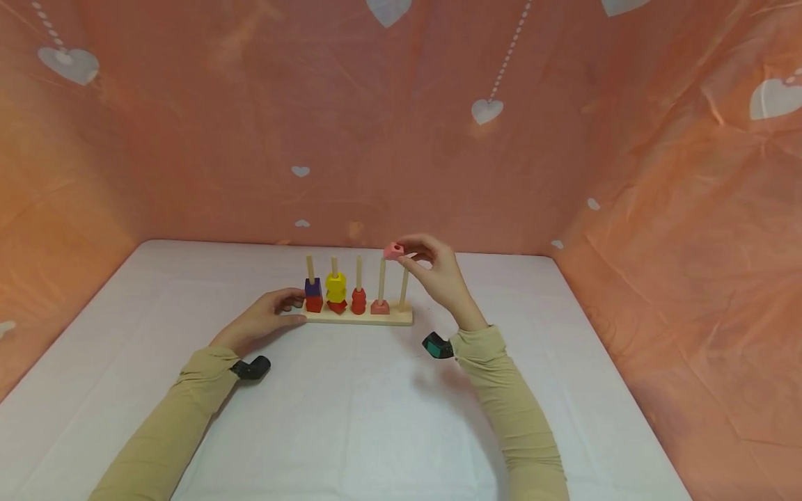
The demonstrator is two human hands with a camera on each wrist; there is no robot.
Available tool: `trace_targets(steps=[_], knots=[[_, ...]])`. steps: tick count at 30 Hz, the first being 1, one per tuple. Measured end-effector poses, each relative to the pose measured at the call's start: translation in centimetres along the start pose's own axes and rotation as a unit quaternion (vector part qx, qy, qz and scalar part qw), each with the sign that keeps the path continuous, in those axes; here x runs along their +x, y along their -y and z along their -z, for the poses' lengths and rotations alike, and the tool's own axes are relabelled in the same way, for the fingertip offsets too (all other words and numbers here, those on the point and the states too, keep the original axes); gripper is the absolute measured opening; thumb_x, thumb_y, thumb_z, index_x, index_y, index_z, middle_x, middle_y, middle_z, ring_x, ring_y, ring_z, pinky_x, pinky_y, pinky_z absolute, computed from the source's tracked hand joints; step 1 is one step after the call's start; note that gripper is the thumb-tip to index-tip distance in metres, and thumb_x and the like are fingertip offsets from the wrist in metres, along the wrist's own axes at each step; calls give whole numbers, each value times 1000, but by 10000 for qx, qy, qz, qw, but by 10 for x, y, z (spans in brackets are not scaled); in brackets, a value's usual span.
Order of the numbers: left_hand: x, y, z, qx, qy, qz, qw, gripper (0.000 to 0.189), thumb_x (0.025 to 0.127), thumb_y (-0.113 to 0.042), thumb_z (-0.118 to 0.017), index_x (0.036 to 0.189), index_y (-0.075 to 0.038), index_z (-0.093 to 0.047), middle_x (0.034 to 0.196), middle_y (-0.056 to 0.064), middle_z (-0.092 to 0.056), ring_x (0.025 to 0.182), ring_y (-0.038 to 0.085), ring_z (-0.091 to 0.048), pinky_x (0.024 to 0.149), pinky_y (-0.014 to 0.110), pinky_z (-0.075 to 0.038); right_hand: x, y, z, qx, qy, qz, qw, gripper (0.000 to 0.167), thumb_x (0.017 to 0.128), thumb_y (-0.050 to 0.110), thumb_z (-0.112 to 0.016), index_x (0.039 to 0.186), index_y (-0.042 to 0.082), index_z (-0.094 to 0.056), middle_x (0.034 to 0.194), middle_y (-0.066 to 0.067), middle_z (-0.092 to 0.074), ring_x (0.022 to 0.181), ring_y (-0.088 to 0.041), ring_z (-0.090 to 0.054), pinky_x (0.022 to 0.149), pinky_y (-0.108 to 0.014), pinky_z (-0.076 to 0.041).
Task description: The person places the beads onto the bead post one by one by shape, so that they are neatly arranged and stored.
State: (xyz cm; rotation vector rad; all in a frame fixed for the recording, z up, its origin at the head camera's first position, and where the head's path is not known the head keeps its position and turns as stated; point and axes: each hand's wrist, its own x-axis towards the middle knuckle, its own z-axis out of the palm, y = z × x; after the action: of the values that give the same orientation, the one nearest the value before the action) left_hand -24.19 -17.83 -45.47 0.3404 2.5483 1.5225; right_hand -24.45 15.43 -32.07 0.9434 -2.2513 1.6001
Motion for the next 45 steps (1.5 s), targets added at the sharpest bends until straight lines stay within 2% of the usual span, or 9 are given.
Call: trace_targets(steps=[8,19,21,28,32,37,45], knots=[[0,0,-1,-15,21,-26,10000,52,88,-16,-70,135,-6,-50,126,13,-54,114,29,-47,101,46,-37,2,-5,-10,-84,213,-211,9995,29,88,-3,-65,116,-7,-61,109,-18,-63,98,-29,-60,85,-40,-49],[-1,-2,0,-158,16,49,9999,52,88,-16,-70,135,-6,-49,127,13,-53,115,30,-46,102,46,-36,6,-5,-16,-408,423,-496,9970,24,87,-2,-66,111,-7,-64,103,-19,-65,89,-30,-56,74,-27,-46],[-1,-2,0,-178,22,66,9998,52,88,-17,-70,135,-6,-49,127,13,-53,115,30,-46,102,46,-36,4,-11,-17,-378,400,-626,9965,23,86,-2,-67,109,-6,-65,100,-18,-65,87,-29,-56,73,-28,-46],[0,-1,0,-146,13,82,9999,53,88,-17,-71,135,-6,-49,126,13,-54,114,29,-46,102,46,-36,-1,-57,-24,107,219,-1268,9916,29,83,7,-75,109,0,-64,103,-11,-65,91,-23,-61,80,-26,-51],[-1,-1,-1,-68,-8,54,10000,53,87,-16,-71,135,-6,-50,126,13,-54,114,29,-46,102,46,-36,-7,-69,-28,356,251,-1555,9869,29,82,8,-75,107,0,-64,103,-11,-66,92,-24,-62,82,-27,-52],[-4,-2,-2,2,-10,61,10000,53,88,-15,-70,136,-6,-49,128,13,-53,116,30,-46,103,47,-35,-15,-82,-35,252,450,-1916,9801,28,83,7,-75,107,-3,-65,100,-14,-67,94,-26,-62,81,-26,-50],[-3,-4,-1,-70,-6,25,10000,53,88,-15,-70,136,-5,-49,128,13,-53,116,30,-45,103,47,-34,-21,-96,-42,60,710,-2163,9737,27,81,-3,-71,107,-6,-63,100,-16,-67,95,-25,-63,84,-31,-50]])
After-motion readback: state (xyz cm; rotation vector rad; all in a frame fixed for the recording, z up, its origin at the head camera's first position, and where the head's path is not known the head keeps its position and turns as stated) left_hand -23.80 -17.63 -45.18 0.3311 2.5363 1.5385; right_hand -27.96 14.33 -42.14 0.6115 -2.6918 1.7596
